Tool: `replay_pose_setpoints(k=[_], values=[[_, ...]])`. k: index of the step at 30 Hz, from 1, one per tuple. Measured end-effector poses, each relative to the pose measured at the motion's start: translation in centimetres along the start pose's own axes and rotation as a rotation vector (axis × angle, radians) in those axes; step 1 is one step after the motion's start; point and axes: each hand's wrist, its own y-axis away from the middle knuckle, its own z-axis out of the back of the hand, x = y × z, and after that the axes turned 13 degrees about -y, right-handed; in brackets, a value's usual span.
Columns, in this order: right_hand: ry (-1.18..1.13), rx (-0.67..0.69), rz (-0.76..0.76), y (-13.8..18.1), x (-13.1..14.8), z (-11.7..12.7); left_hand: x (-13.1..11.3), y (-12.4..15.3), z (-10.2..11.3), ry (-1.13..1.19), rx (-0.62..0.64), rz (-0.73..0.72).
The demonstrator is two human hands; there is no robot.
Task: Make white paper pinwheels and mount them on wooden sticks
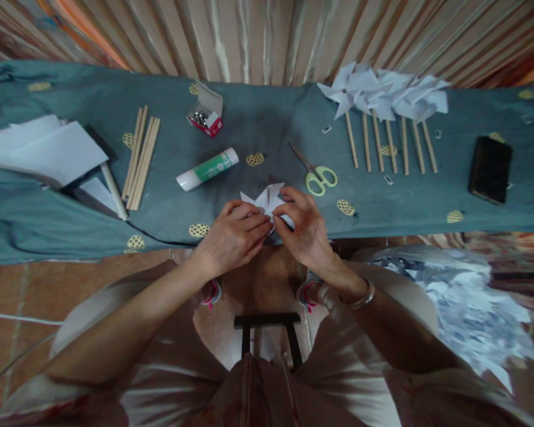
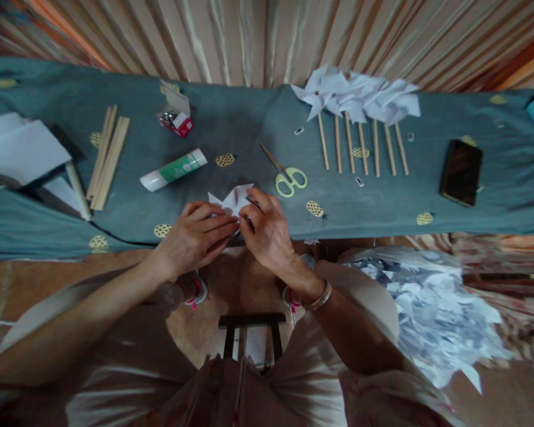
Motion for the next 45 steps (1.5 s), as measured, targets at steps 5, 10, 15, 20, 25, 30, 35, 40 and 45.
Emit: replay_pose_setpoints(k=[5, 10, 15, 20, 25, 30, 35, 40, 45], values=[[-0.043, 0.037, -0.035, 0.0, 0.2, 0.1, 0.0, 0.0, -0.1, 0.019, 0.015, 0.011], [-0.001, 0.073, -0.015, 0.2, 0.1, 0.1, -0.1, 0.0, 0.0, 0.018, 0.026, 0.009], [0.066, 0.108, 0.002, 0.3, 0.2, 0.0, -0.1, -0.1, 0.0, 0.048, 0.036, 0.023], [0.178, 0.159, 0.049, 0.5, 0.8, 0.3, -0.1, 0.0, 0.1, 0.039, 0.011, 0.009], [0.111, 0.222, 0.098, 0.8, 1.1, 0.7, 0.4, 0.3, 0.6, 0.067, -0.046, 0.068], [0.083, 0.227, 0.131, 0.9, 0.6, 0.7, 1.4, 1.1, 1.1, 0.104, -0.054, 0.204], [0.103, 0.2, 0.144, 0.6, 0.3, 0.6, 1.9, 1.6, 1.1, 0.286, -0.091, 0.374], [0.104, 0.143, 0.176, 0.2, -0.1, 0.3, 1.7, 1.9, 0.6, 0.526, -0.016, 0.646], [0.049, 0.095, 0.135, -0.3, -0.3, 0.2, 1.0, 1.4, 0.5, 1.101, -0.012, 0.953]])
